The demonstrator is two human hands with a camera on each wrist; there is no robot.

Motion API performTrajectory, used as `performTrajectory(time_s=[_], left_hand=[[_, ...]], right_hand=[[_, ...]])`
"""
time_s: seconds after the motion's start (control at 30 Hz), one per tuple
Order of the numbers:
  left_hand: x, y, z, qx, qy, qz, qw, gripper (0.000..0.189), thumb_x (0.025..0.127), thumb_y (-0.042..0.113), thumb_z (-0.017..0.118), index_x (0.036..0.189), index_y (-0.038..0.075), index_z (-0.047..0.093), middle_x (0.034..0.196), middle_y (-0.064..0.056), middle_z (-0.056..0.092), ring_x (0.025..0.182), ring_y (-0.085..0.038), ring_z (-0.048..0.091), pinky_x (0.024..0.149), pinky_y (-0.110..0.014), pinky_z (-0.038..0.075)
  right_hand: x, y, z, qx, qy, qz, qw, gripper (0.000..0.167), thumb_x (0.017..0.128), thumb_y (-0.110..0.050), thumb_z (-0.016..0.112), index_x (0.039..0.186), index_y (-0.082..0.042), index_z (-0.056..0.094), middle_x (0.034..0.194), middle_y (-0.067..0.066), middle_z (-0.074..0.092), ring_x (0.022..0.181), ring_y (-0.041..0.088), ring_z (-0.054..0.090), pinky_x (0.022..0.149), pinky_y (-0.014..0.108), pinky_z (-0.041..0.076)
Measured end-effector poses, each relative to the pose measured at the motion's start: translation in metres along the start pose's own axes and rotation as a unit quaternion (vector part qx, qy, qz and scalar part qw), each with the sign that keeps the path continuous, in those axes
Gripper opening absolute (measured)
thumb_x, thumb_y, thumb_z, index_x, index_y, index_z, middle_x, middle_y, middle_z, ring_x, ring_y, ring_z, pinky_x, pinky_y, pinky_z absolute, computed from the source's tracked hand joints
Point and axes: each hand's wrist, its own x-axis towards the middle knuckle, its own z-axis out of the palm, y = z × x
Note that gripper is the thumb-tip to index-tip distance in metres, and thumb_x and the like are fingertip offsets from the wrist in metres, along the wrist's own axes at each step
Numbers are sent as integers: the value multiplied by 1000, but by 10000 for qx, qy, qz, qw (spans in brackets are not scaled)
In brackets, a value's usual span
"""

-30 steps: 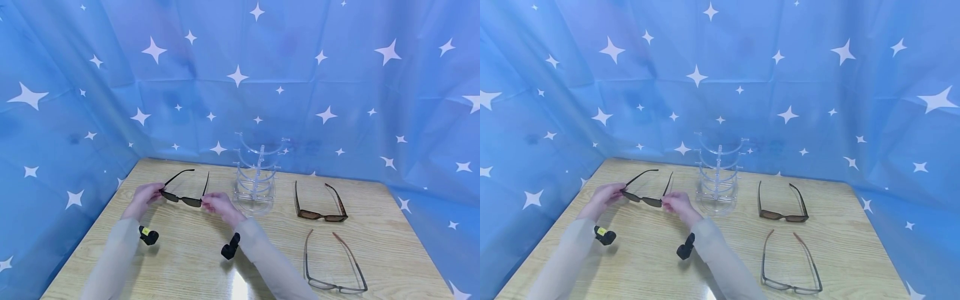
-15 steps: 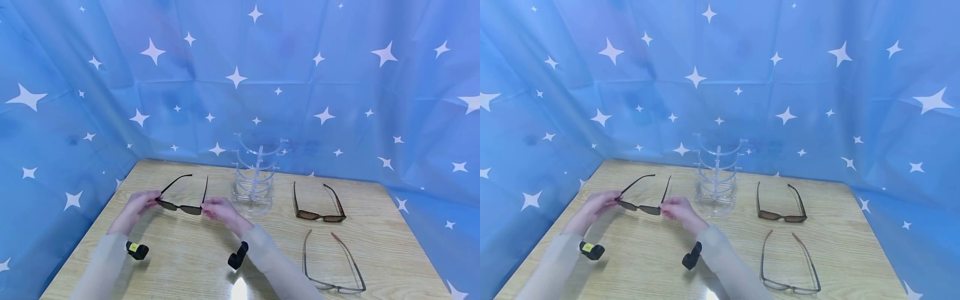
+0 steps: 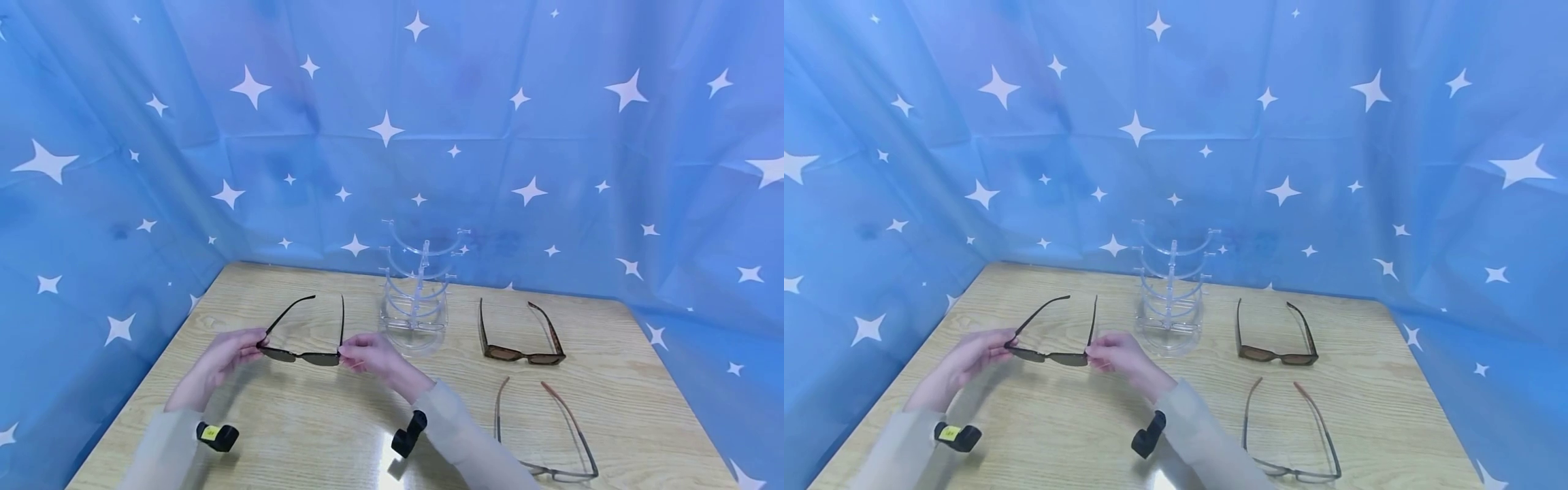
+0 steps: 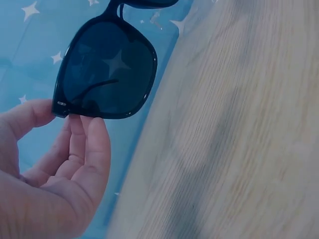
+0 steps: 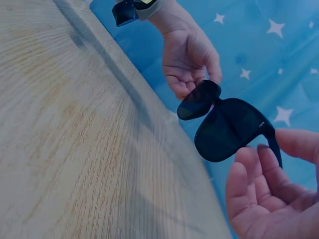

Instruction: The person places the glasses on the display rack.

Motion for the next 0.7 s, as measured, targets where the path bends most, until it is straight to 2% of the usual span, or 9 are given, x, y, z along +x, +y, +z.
performTrajectory(time_s=[0.23,0.47,0.7], left_hand=[[-7,-2,8,41,-174,-4,9998,10,91,5,56,98,9,63,85,1,68,74,-7,63,77,-24,55],[-12,-4,19,121,-307,-26,9995,17,92,5,55,107,2,61,88,2,67,76,-6,62,78,-24,55],[-15,-4,33,194,-527,65,9984,21,90,5,57,110,0,63,89,2,67,81,-7,63,79,-25,55]], right_hand=[[-14,-2,-7,-105,-77,-62,9999,20,87,-7,63,99,9,62,75,1,65,69,12,62,74,36,55],[-32,-5,-13,-71,-177,-92,9998,18,87,-8,63,96,7,62,76,2,65,70,13,62,76,39,55],[-48,-2,-21,-115,-43,-176,9998,20,87,-9,62,98,7,60,77,0,64,69,11,61,71,33,55]])
